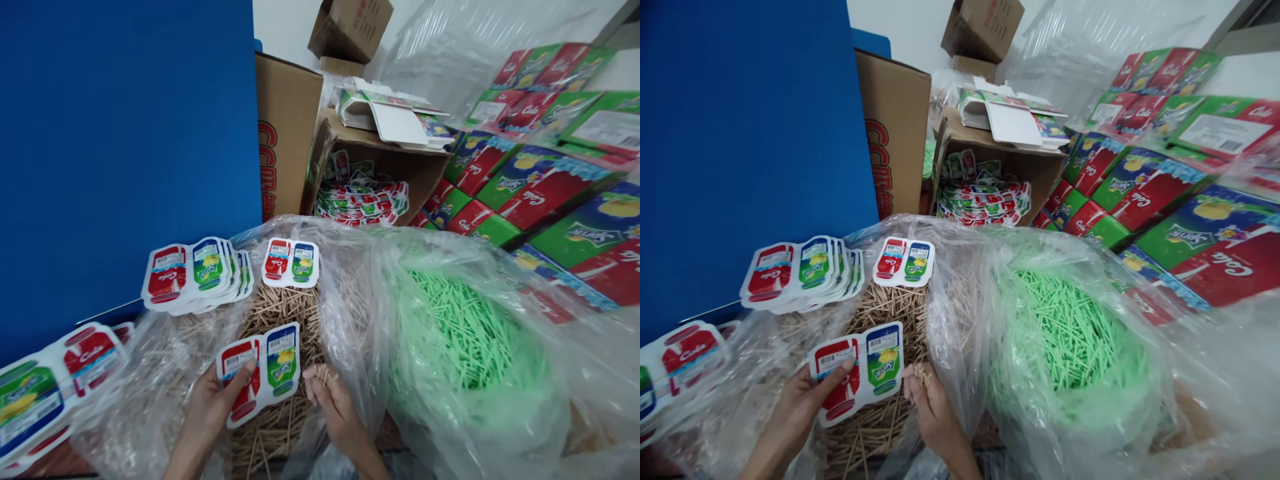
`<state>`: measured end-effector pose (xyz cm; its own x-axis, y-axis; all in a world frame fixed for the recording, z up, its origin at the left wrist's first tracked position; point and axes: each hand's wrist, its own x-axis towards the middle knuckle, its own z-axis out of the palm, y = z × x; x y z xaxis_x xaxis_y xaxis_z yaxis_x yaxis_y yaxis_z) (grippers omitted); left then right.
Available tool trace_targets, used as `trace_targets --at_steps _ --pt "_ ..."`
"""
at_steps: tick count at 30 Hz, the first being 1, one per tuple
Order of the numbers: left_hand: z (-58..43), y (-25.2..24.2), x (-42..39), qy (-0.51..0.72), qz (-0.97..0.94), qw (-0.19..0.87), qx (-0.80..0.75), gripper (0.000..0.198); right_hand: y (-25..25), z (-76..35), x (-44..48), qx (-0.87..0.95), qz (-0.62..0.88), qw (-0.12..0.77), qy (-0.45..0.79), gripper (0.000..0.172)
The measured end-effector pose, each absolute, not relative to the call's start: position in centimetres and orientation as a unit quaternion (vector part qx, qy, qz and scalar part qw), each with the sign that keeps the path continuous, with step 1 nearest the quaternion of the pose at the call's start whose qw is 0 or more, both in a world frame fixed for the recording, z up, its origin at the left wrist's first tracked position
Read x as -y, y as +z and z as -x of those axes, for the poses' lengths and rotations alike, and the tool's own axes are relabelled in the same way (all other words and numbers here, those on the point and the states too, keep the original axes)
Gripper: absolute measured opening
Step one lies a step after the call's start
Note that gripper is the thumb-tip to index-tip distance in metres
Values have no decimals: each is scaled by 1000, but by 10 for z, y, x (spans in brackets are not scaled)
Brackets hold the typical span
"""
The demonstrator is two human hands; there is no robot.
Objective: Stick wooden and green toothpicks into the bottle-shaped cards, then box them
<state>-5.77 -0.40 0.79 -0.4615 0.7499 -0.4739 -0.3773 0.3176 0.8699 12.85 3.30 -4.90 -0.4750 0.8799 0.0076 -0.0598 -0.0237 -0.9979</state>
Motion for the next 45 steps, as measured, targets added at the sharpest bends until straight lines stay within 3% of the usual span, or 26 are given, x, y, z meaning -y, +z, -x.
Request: trace_targets --at_steps 25,29,34,37,45 --pt "57 -3 9 478 -236 532 -658 35 -55 -137 -24 666 316 362 570 26" --pt "53 -6 4 459 -275 502 -680 34 -37 -135 -26 587 331 415 611 25" --pt "47 -17 2 438 -459 400 -661 26 2 -125 -40 330 344 522 708 20" --pt "46 -19 2 382 -573 360 -630 18 18 -116 -48 280 345 486 753 26" --pt "46 -17 -1 320 -672 334 -578 13 16 -99 -58 400 336 378 764 30"
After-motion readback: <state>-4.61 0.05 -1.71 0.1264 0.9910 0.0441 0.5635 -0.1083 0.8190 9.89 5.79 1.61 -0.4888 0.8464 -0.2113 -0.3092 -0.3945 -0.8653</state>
